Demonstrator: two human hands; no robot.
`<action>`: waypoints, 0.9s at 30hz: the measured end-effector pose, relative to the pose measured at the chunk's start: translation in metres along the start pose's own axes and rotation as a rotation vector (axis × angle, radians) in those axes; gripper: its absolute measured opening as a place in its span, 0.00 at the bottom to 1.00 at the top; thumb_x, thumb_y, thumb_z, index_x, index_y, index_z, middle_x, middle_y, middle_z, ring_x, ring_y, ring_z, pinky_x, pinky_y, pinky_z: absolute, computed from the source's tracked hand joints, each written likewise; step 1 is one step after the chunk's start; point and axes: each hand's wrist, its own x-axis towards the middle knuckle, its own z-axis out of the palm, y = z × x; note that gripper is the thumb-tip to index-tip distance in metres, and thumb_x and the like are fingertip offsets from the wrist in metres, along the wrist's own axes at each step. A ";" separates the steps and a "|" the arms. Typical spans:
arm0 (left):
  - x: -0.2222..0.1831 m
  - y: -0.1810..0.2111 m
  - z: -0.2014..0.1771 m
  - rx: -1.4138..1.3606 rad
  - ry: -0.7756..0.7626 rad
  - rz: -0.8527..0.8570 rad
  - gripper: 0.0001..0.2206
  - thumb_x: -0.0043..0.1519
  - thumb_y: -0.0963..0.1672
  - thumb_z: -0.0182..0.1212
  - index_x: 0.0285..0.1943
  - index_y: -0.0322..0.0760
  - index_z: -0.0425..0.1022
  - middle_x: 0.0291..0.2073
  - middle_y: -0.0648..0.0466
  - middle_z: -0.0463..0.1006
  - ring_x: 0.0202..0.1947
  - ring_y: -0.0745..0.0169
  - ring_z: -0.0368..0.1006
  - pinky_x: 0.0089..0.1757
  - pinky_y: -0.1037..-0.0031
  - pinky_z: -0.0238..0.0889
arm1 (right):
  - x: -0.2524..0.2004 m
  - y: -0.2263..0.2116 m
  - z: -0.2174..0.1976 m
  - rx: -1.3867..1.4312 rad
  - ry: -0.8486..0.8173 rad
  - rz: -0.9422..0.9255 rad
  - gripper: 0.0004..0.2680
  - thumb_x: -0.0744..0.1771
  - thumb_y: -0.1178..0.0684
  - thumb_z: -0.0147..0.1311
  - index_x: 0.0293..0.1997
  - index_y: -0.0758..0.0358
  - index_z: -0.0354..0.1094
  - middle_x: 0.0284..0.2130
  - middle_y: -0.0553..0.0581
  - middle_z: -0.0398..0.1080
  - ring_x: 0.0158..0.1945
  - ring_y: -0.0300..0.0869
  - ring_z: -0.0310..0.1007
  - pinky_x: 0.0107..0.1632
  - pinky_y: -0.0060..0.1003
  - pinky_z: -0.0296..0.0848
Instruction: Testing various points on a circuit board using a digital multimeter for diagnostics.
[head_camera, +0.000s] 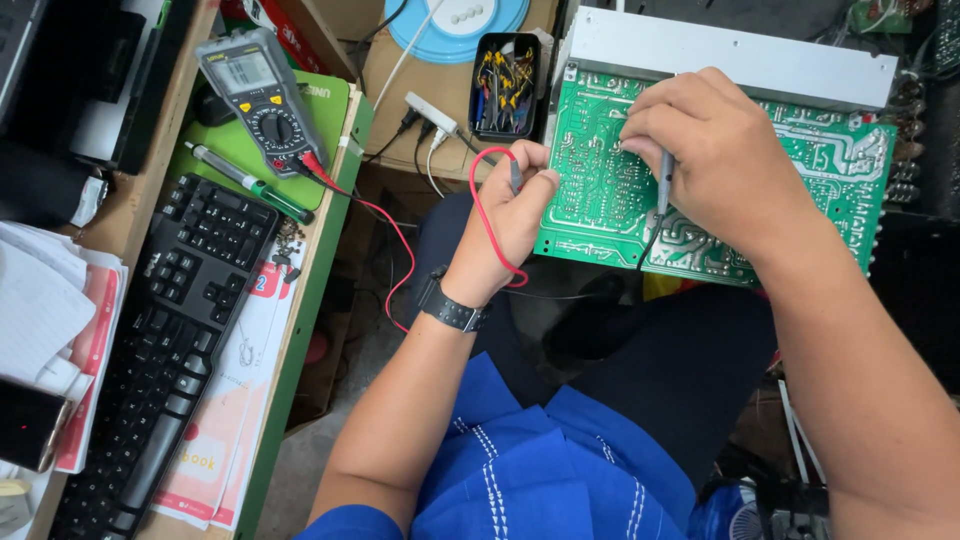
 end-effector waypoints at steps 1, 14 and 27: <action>0.000 0.000 0.000 0.000 0.000 0.000 0.05 0.74 0.44 0.55 0.43 0.47 0.69 0.34 0.65 0.58 0.36 0.72 0.54 0.43 0.73 0.52 | 0.000 0.000 0.000 0.000 0.000 0.000 0.03 0.79 0.65 0.68 0.50 0.70 0.79 0.53 0.66 0.81 0.54 0.60 0.77 0.57 0.53 0.76; -0.002 0.003 0.000 0.002 -0.006 0.001 0.05 0.74 0.45 0.54 0.44 0.47 0.69 0.35 0.65 0.59 0.36 0.73 0.54 0.43 0.73 0.52 | -0.002 0.002 0.004 0.056 0.029 0.010 0.02 0.78 0.67 0.68 0.51 0.72 0.81 0.53 0.67 0.82 0.55 0.60 0.77 0.57 0.53 0.76; -0.002 0.003 0.000 0.002 -0.011 0.014 0.05 0.74 0.45 0.54 0.44 0.46 0.69 0.34 0.65 0.58 0.35 0.72 0.54 0.42 0.73 0.52 | -0.018 -0.002 -0.003 0.128 0.030 0.045 0.12 0.76 0.76 0.59 0.60 0.67 0.84 0.59 0.70 0.78 0.60 0.63 0.76 0.58 0.53 0.78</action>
